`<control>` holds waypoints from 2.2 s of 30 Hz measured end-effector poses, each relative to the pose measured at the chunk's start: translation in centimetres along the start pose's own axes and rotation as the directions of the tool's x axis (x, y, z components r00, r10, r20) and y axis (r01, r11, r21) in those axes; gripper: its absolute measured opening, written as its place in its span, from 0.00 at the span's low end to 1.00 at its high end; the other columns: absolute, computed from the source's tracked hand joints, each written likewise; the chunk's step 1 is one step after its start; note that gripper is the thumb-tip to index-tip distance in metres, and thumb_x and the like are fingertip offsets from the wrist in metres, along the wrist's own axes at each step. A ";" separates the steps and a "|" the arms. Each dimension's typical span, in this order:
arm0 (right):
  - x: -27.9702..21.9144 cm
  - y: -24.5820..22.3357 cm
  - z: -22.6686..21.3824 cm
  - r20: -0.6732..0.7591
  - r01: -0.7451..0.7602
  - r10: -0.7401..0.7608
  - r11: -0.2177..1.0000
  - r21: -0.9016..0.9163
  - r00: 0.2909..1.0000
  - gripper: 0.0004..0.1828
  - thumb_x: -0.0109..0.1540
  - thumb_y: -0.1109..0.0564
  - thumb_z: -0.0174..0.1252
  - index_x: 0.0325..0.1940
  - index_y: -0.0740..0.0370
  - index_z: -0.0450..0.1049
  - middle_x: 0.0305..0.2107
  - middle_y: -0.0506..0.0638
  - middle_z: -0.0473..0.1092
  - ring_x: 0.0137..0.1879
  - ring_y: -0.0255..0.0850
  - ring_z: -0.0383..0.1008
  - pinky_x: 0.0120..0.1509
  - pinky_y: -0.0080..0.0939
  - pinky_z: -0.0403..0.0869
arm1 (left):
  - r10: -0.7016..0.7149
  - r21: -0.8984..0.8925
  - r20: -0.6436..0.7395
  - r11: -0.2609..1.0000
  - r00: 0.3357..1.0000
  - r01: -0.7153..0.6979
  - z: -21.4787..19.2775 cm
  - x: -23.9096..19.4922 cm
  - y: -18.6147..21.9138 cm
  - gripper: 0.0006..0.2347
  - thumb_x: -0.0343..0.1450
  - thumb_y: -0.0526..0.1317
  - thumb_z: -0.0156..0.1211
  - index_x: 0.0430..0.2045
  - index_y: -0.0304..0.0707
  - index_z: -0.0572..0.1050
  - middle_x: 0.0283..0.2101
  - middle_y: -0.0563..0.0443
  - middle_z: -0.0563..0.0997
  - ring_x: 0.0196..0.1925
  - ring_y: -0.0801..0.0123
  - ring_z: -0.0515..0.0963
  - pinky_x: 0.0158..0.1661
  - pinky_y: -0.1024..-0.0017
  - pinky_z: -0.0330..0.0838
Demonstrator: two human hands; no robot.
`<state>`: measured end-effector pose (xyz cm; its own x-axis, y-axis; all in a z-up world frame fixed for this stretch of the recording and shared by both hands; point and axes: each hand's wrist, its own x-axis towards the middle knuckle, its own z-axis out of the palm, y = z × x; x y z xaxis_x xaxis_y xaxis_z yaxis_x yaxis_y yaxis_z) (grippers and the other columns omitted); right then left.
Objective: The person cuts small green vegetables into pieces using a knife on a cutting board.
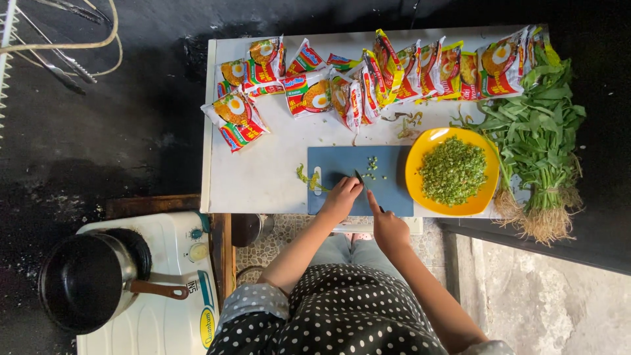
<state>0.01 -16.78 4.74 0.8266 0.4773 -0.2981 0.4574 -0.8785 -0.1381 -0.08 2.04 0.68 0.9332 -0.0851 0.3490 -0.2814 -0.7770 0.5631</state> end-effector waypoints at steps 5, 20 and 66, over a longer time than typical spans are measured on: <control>-0.4 -0.6 -0.4 0.012 -0.014 0.014 1.000 0.012 1.000 0.49 0.60 0.61 0.53 0.82 0.38 0.42 0.27 0.59 0.75 0.27 0.53 0.79 0.28 0.51 0.76 | 0.009 -0.007 -0.001 1.000 1.000 -0.009 -0.1 0.0 0.1 0.12 0.68 0.28 0.57 0.45 0.29 0.77 0.44 0.48 0.75 0.48 0.56 0.75 0.47 0.62 0.75; -4.2 0.1 -1.0 0.037 -0.061 0.057 0.989 0.133 0.998 0.42 0.65 0.55 0.50 0.81 0.39 0.42 0.25 0.59 0.75 0.26 0.55 0.78 0.29 0.55 0.75 | 0.020 0.034 -0.020 0.999 1.000 -0.020 -0.2 0.1 -0.4 0.12 0.66 0.28 0.59 0.42 0.31 0.80 0.37 0.47 0.74 0.44 0.55 0.76 0.47 0.60 0.72; -3.1 -0.3 -0.3 -0.063 -0.073 0.085 0.983 0.166 0.994 0.41 0.65 0.57 0.52 0.81 0.42 0.46 0.19 0.57 0.73 0.21 0.53 0.75 0.24 0.56 0.72 | -0.060 -0.028 0.010 0.998 0.998 0.060 -0.7 0.5 0.4 0.16 0.64 0.24 0.57 0.46 0.31 0.79 0.43 0.46 0.76 0.50 0.54 0.77 0.49 0.62 0.74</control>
<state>-2.62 -17.96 5.99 0.8813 0.4016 -0.2490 0.3347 -0.9025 -0.2709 0.15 2.11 1.66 0.9507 -0.0450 0.3069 -0.2309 -0.7631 0.6036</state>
